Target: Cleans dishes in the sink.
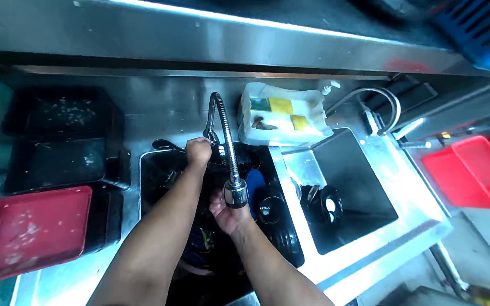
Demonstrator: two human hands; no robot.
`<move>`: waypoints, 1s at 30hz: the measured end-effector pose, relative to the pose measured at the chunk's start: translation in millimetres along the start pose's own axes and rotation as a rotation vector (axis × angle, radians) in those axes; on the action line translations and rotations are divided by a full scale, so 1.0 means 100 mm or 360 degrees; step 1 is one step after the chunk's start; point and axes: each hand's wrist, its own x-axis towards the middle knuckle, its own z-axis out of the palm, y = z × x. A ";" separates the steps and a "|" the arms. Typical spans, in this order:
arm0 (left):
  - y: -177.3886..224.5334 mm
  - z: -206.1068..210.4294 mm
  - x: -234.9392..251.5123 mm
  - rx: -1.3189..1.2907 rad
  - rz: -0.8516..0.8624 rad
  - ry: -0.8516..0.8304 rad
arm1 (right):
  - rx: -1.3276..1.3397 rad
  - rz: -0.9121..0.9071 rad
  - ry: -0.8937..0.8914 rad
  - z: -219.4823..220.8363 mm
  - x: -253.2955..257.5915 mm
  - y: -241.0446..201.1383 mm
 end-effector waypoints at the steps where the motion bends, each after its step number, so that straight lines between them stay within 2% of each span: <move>1: -0.02 0.01 0.01 -0.0044 -0.0009 -0.0003 | 0.0003 -0.0011 0.0005 0.00 -0.01 0.00; 5: -0.09 0.07 0.09 -0.0216 -0.0056 -0.0073 | -0.0021 -0.0026 0.0009 0.01 -0.04 -0.01; 11: -0.09 0.03 0.07 -0.0220 -0.0066 -0.0159 | 0.0009 -0.0028 -0.0018 0.03 -0.01 -0.06; 15: -0.08 -0.01 -0.22 0.0051 0.0200 -0.0075 | -0.0154 -0.0066 -0.0048 0.05 -0.05 -0.11; 17: -0.21 0.01 -0.51 0.0226 0.0482 -0.0048 | -0.0356 -0.0172 -0.0062 0.07 -0.10 -0.16; 20: -0.61 0.05 -1.02 0.0634 0.0843 -0.0056 | -0.0923 -0.0494 -0.0115 0.05 -0.21 -0.20; 23: -0.85 0.10 -1.37 0.0880 0.0881 -0.0072 | -0.1561 -0.0760 -0.0156 -0.05 -0.29 -0.33; 25: -0.80 0.13 -1.50 0.1019 0.0768 -0.0075 | -0.1919 -0.0808 -0.0174 -0.14 -0.35 -0.46; 27: -0.71 0.14 -1.49 0.1068 0.0608 -0.0097 | -0.2219 -0.0811 -0.0119 -0.24 -0.35 -0.63; 30: -0.61 0.06 -1.37 0.1094 0.0567 -0.0053 | -0.2481 -0.0928 0.0073 -0.27 -0.37 -1.00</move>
